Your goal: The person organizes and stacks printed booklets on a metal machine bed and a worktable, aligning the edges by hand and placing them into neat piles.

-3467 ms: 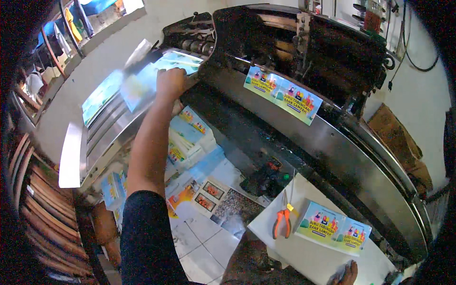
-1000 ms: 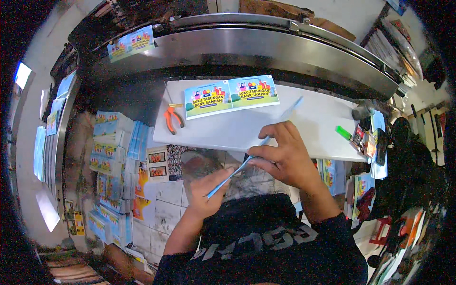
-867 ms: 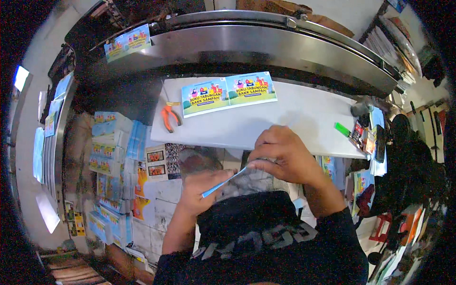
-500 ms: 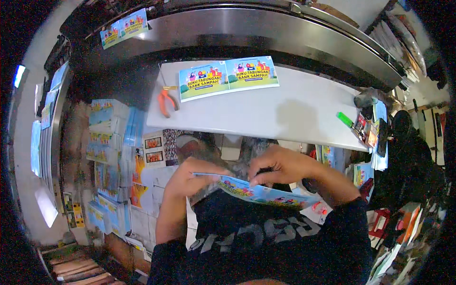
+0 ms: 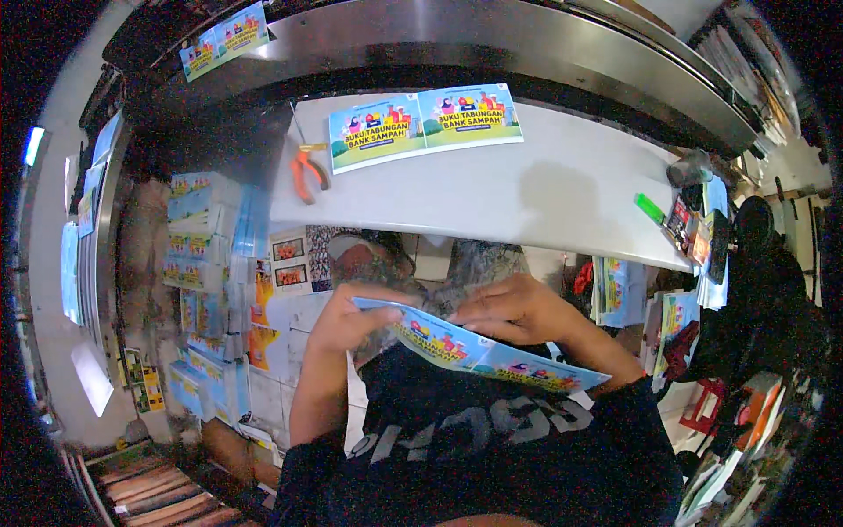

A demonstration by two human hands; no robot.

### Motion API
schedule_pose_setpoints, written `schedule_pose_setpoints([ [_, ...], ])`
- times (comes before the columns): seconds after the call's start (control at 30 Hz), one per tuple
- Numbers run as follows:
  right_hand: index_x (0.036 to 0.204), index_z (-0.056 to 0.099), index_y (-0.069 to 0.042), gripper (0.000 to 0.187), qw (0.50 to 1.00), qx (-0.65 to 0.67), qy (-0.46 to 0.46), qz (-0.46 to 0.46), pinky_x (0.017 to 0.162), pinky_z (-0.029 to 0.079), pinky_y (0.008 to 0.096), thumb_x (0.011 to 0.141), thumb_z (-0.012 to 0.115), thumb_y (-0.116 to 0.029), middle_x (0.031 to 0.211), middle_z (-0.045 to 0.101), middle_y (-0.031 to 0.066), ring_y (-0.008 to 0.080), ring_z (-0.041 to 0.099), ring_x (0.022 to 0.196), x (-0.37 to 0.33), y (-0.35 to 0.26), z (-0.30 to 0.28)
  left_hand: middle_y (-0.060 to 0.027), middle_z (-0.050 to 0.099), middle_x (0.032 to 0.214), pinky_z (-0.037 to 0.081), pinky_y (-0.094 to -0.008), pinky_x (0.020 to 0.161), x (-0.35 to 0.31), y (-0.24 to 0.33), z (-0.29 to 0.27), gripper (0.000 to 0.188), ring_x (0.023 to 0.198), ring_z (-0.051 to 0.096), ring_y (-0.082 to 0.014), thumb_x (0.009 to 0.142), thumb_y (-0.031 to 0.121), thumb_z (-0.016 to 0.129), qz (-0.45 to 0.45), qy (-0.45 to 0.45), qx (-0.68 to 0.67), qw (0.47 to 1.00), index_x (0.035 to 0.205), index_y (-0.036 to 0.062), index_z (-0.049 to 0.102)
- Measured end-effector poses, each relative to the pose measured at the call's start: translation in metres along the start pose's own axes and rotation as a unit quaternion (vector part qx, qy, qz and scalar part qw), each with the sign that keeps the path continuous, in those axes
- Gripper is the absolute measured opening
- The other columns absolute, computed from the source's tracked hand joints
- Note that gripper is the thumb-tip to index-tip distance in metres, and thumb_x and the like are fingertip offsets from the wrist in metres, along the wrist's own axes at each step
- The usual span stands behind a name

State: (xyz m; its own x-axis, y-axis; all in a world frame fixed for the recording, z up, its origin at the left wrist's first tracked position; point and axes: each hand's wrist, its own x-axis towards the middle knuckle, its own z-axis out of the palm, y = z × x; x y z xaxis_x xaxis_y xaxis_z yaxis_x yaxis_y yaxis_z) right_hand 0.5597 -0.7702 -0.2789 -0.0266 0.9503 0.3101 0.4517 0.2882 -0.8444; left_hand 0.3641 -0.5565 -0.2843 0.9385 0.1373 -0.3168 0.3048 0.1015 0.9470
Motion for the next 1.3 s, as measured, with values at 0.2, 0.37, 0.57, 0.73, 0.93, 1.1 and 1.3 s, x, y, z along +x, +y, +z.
schedule_pose_setpoints([
  [0.2,0.104,0.068,-0.008,0.023,0.997,-0.050,0.022,-0.059,0.063,0.053,0.0361,0.081,0.069,-0.011,0.092,0.069,0.0094,0.0260,0.067,0.077,-0.001,0.010,0.006,-0.0102,0.070,0.099,0.049,-0.0308,0.086,-0.001,-0.005,0.002,0.026,0.092,0.064,-0.0155,0.083,0.004,0.067,-0.016,0.013,-0.029,0.999,0.108,-0.0050,0.067],
  [0.37,0.108,0.065,-0.013,0.024,0.997,-0.065,0.016,-0.039,0.074,0.054,0.0397,0.086,0.061,-0.021,0.097,0.066,0.0064,0.0256,0.065,0.087,-0.006,0.012,0.016,-0.0107,0.070,0.099,0.050,-0.0306,0.086,-0.002,-0.005,0.003,0.026,0.092,0.064,-0.0158,0.083,0.004,0.066,-0.031,0.018,-0.032,0.999,0.108,-0.0046,0.067],
  [0.57,0.102,0.066,-0.014,0.023,0.992,-0.103,0.058,-0.040,0.075,0.052,0.0420,0.082,0.064,-0.025,0.094,0.067,0.0041,0.0261,0.065,0.087,-0.008,0.011,0.032,-0.0114,0.070,0.100,0.050,-0.0309,0.086,-0.001,-0.002,0.001,0.027,0.093,0.065,-0.0163,0.082,0.005,0.068,-0.024,0.020,0.009,0.999,0.107,-0.0041,0.068],
  [0.73,0.098,0.067,-0.010,0.023,0.979,-0.078,0.138,-0.125,0.070,0.054,0.0398,0.077,0.070,-0.017,0.090,0.067,0.0070,0.0271,0.066,0.076,-0.012,0.013,0.049,-0.0150,0.070,0.100,0.051,-0.0316,0.084,-0.002,-0.003,-0.001,0.024,0.093,0.066,-0.0205,0.077,0.002,0.070,0.018,-0.005,0.021,1.000,0.101,-0.0039,0.070],
  [0.93,0.088,0.068,-0.007,0.010,0.977,-0.042,0.181,-0.106,0.063,0.054,0.0356,0.082,0.066,-0.014,0.086,0.069,0.0090,0.0243,0.067,0.071,-0.012,0.000,0.044,-0.0189,0.071,0.094,0.053,-0.0345,0.077,0.008,-0.009,0.001,0.024,0.087,0.069,-0.0272,0.073,0.002,0.072,0.202,-0.084,-0.077,0.973,0.096,-0.0021,0.071],
  [1.1,0.091,0.057,-0.001,0.007,0.880,0.236,0.408,-0.055,0.048,0.052,0.0364,0.091,0.052,-0.007,0.080,0.065,0.0149,0.0237,0.062,0.057,-0.004,-0.005,0.020,-0.0174,0.071,0.093,0.053,-0.0348,0.076,-0.003,-0.007,0.010,0.023,0.085,0.069,-0.0251,0.075,0.003,0.072,0.169,-0.132,-0.062,0.975,0.097,-0.0034,0.071],
  [1.3,0.140,0.038,-0.006,0.064,0.780,-0.372,0.403,0.303,0.086,0.050,0.0368,0.083,0.067,-0.006,0.132,0.050,0.0158,0.0262,0.056,0.112,-0.094,0.089,-0.116,-0.0091,0.067,0.100,0.050,-0.0298,0.081,0.032,0.011,0.011,0.037,0.091,0.062,-0.0143,0.078,0.008,0.072,-0.013,0.231,-0.096,0.968,0.112,-0.0029,0.063],
])
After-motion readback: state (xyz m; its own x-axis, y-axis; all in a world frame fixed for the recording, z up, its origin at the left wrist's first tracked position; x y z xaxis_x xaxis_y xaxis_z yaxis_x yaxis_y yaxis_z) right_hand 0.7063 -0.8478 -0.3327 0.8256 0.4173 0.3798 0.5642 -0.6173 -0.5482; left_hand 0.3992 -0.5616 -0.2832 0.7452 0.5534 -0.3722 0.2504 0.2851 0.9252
